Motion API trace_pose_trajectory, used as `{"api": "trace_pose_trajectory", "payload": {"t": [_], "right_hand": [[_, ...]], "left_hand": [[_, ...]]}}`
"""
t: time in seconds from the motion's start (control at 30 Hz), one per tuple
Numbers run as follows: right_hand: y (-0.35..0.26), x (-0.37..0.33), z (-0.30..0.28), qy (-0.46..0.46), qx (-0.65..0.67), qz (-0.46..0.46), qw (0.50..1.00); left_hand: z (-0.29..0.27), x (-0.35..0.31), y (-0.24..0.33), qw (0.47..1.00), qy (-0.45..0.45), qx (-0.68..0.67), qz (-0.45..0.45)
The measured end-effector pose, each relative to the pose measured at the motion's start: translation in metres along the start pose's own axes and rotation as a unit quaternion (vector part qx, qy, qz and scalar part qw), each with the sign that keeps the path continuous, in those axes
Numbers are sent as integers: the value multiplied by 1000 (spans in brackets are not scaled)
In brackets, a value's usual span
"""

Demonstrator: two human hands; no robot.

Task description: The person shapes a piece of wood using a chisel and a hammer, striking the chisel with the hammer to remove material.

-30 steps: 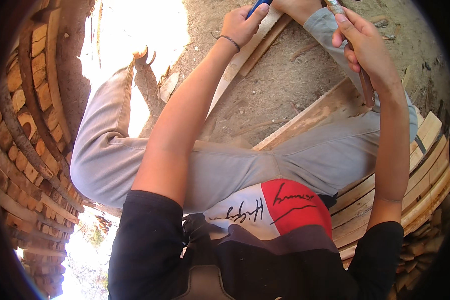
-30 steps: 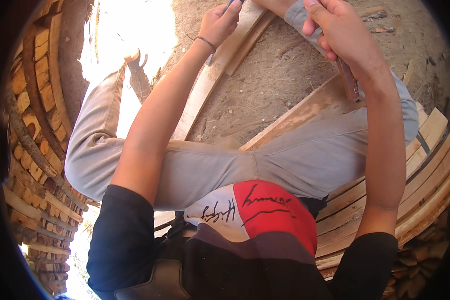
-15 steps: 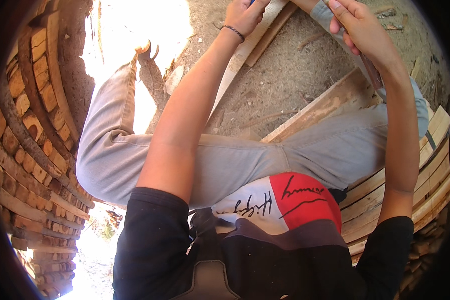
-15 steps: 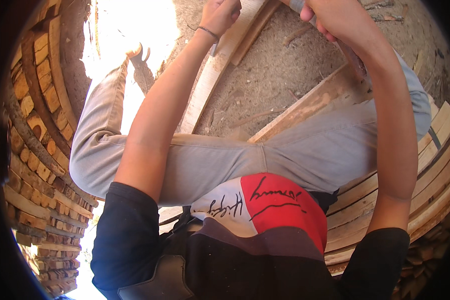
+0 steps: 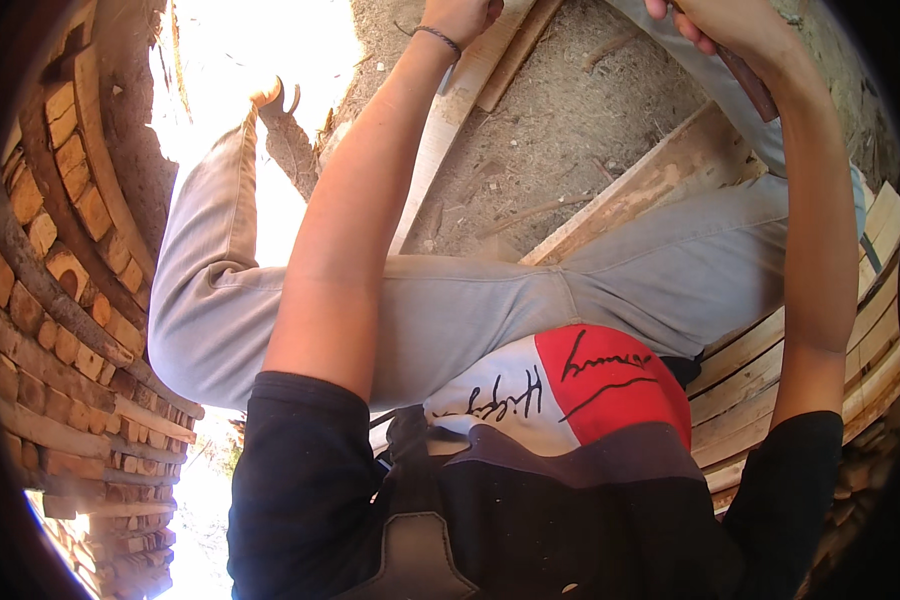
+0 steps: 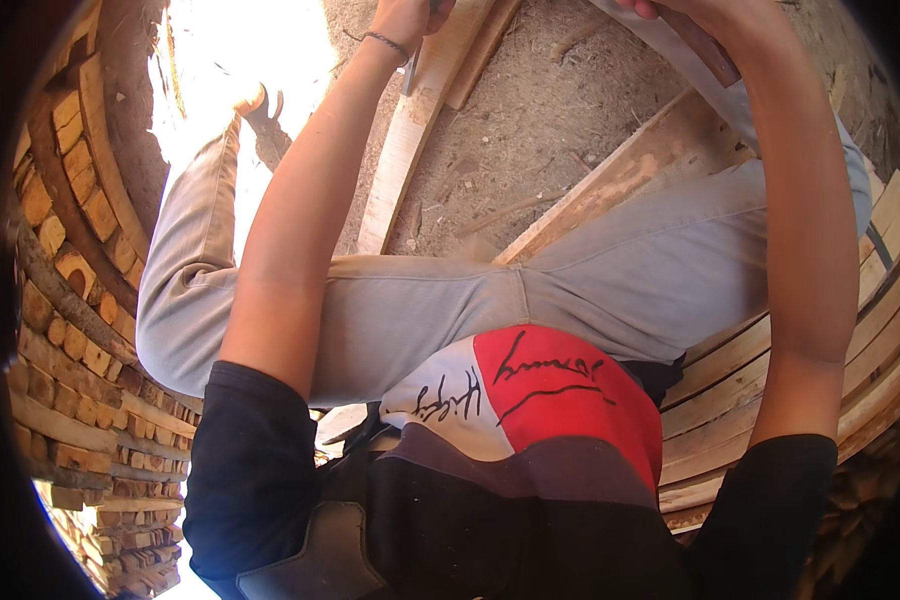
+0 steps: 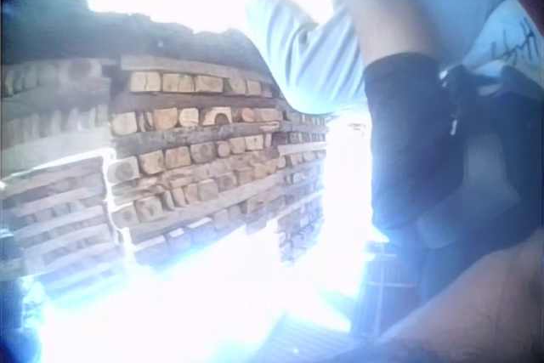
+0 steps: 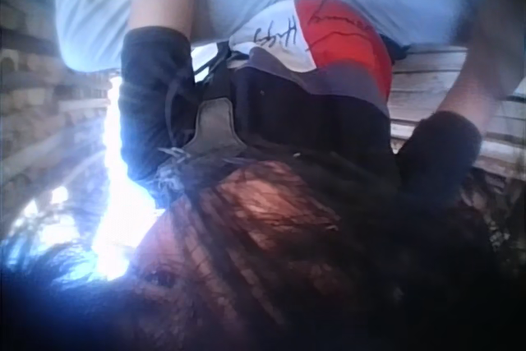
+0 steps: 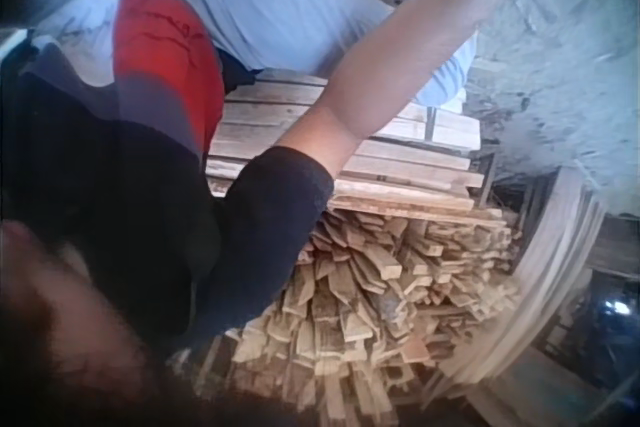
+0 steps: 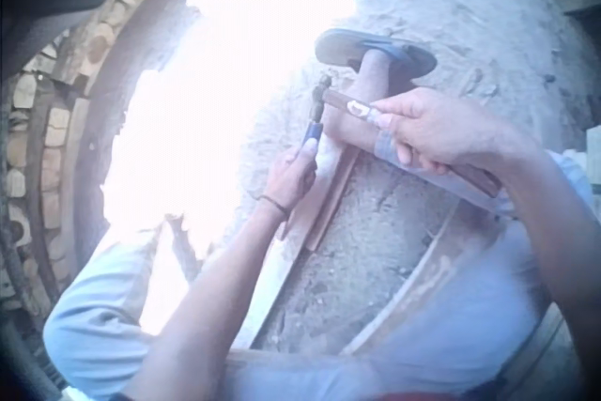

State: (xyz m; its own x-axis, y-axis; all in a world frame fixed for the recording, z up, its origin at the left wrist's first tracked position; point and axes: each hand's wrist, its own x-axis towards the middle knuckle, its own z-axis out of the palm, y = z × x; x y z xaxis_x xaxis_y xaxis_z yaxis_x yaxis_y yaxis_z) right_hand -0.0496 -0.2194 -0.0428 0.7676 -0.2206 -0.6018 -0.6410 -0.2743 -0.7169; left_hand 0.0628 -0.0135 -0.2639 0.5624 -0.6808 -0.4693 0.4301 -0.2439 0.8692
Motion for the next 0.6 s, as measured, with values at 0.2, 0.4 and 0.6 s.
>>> {"api": "trace_pose_trajectory", "payload": {"t": [0.2, 0.4, 0.6], "right_hand": [[-8, 4, -4, -30, -17, 20, 999], [-5, 24, -6, -18, -91, 35, 995], [-7, 47, -10, -53, -113, 53, 991]], "left_hand": [[-5, -6, 7, 997, 9, 68, -23], [-11, -1, 13, 991, 35, 120, -46], [-14, 3, 9, 994, -2, 89, -71]]}}
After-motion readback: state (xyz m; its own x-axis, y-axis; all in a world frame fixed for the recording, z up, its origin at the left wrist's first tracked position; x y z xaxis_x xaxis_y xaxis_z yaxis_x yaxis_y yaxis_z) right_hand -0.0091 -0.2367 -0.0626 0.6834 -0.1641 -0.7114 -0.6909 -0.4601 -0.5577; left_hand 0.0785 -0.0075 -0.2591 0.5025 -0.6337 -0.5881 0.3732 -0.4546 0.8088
